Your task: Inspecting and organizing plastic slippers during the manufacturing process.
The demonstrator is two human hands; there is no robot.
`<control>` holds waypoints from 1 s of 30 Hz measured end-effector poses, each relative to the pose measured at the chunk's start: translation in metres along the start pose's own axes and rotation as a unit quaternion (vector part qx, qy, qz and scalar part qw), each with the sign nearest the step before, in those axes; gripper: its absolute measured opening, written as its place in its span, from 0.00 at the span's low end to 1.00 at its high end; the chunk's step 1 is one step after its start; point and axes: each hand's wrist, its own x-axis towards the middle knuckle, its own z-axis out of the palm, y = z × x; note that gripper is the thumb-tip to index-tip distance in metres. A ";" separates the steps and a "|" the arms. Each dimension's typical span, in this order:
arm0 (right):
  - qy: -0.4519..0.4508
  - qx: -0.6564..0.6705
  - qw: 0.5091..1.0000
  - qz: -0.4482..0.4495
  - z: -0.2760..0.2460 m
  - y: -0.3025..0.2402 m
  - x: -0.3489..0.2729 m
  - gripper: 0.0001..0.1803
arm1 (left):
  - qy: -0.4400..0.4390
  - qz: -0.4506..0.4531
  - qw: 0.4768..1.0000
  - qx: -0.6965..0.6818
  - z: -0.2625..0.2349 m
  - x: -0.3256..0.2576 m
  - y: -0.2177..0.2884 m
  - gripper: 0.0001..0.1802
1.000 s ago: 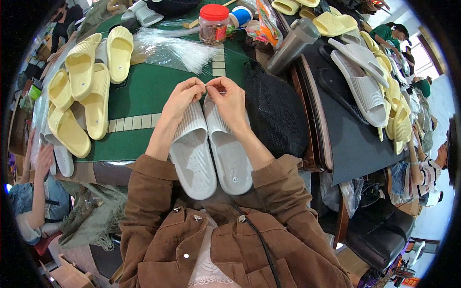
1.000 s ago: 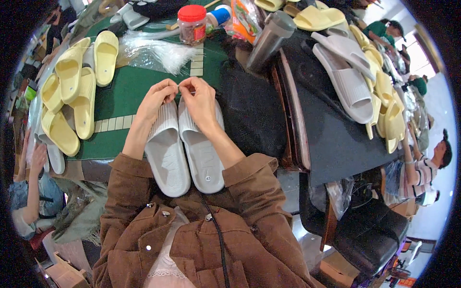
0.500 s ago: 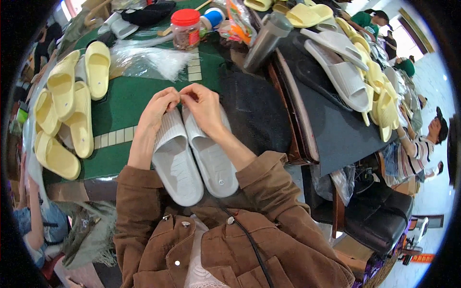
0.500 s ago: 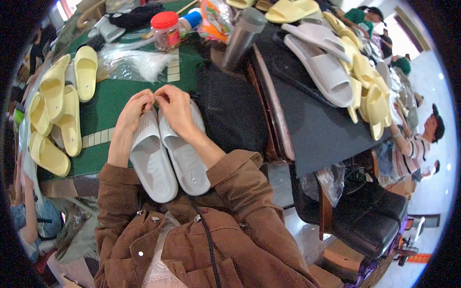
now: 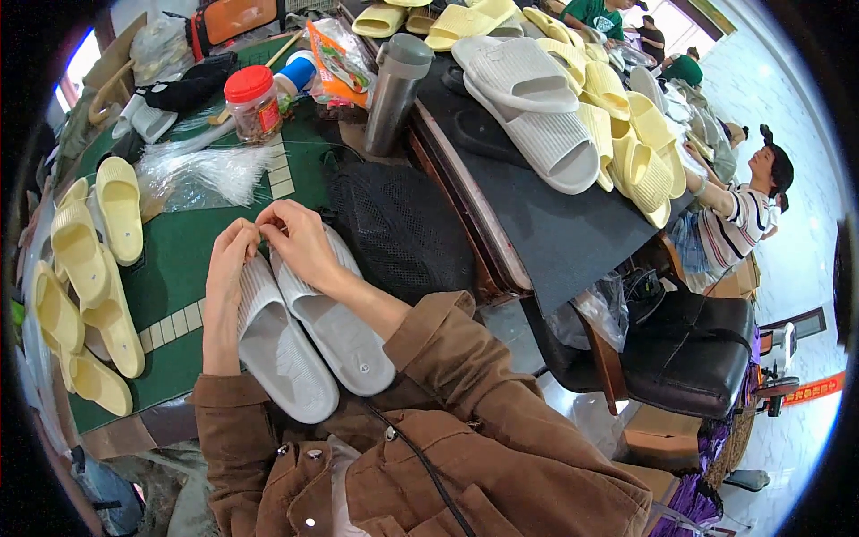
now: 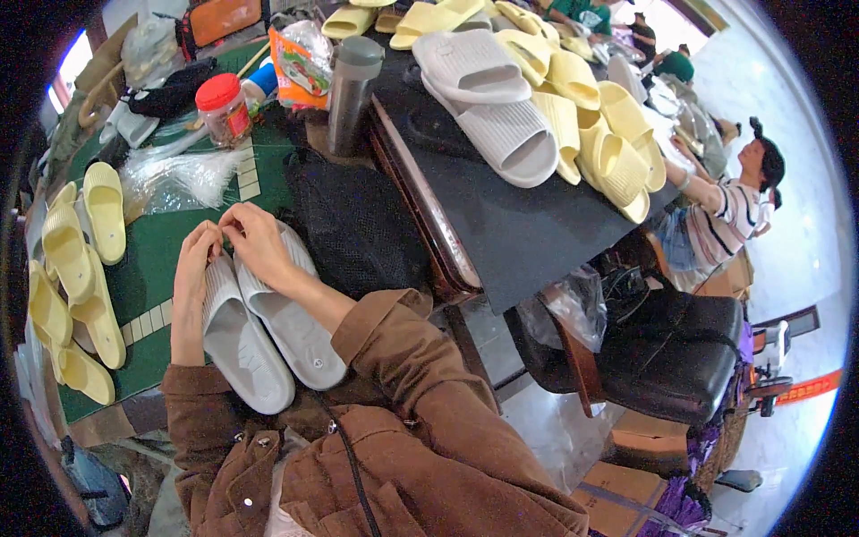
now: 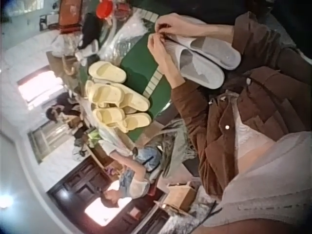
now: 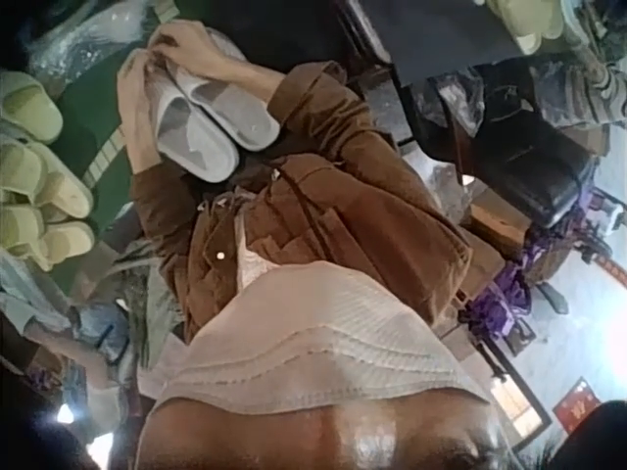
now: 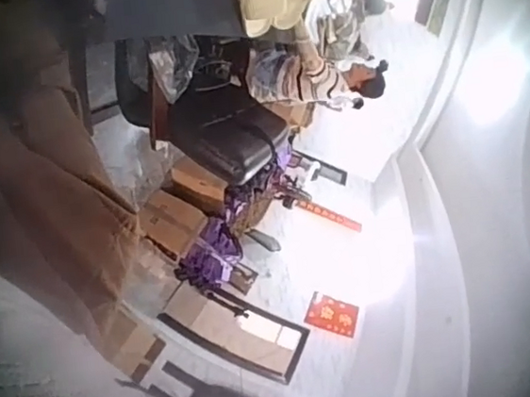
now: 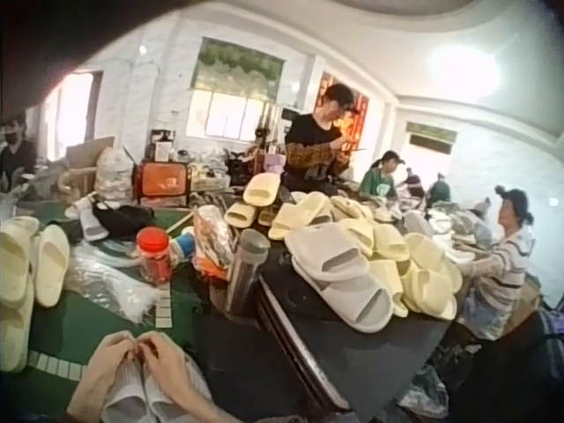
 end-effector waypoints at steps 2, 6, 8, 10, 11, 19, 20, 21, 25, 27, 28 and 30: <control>-0.002 -0.005 1.000 0.005 -0.002 -0.001 0.002 0.04 | 0.024 0.006 1.000 -0.001 0.001 0.001 -0.001 0.07; -0.021 0.031 0.998 0.041 -0.006 -0.003 0.005 0.06 | 0.038 0.025 0.999 -0.002 -0.001 0.000 -0.003 0.06; -0.026 0.033 0.998 0.043 -0.008 -0.006 0.006 0.06 | 0.063 0.031 0.997 -0.030 -0.002 0.001 -0.007 0.06; -0.045 0.050 0.993 0.101 -0.010 -0.013 0.007 0.06 | 0.072 0.040 0.996 -0.032 -0.002 0.002 -0.010 0.06; -0.045 0.049 0.993 0.099 -0.013 -0.016 0.008 0.06 | 0.079 0.046 0.995 -0.034 -0.003 0.003 -0.011 0.06; -0.148 -0.008 0.989 -0.007 -0.066 -0.102 -0.007 0.08 | 0.153 0.088 0.981 -0.075 -0.008 0.003 -0.011 0.06; -0.137 -0.026 0.990 -0.019 -0.082 -0.117 -0.011 0.09 | 0.159 0.103 0.979 -0.079 -0.005 0.002 -0.009 0.06; -0.127 -0.044 0.990 -0.031 -0.098 -0.131 -0.014 0.09 | 0.167 0.119 0.975 -0.082 -0.003 0.001 -0.006 0.06; 0.052 -0.184 0.979 -0.065 -0.164 -0.148 -0.019 0.10 | 0.180 0.095 0.977 -0.060 0.002 -0.003 -0.001 0.10; 0.166 -0.303 0.936 -0.069 -0.206 -0.138 -0.020 0.10 | 0.175 0.096 0.978 -0.065 0.001 -0.003 -0.003 0.11; 0.213 -0.372 0.900 -0.079 -0.230 -0.132 -0.021 0.12 | 0.166 0.097 0.979 -0.064 0.002 -0.002 -0.004 0.12; 0.255 -0.439 0.856 -0.098 -0.270 -0.120 -0.025 0.14 | 0.162 0.102 0.979 -0.064 0.002 -0.002 -0.003 0.12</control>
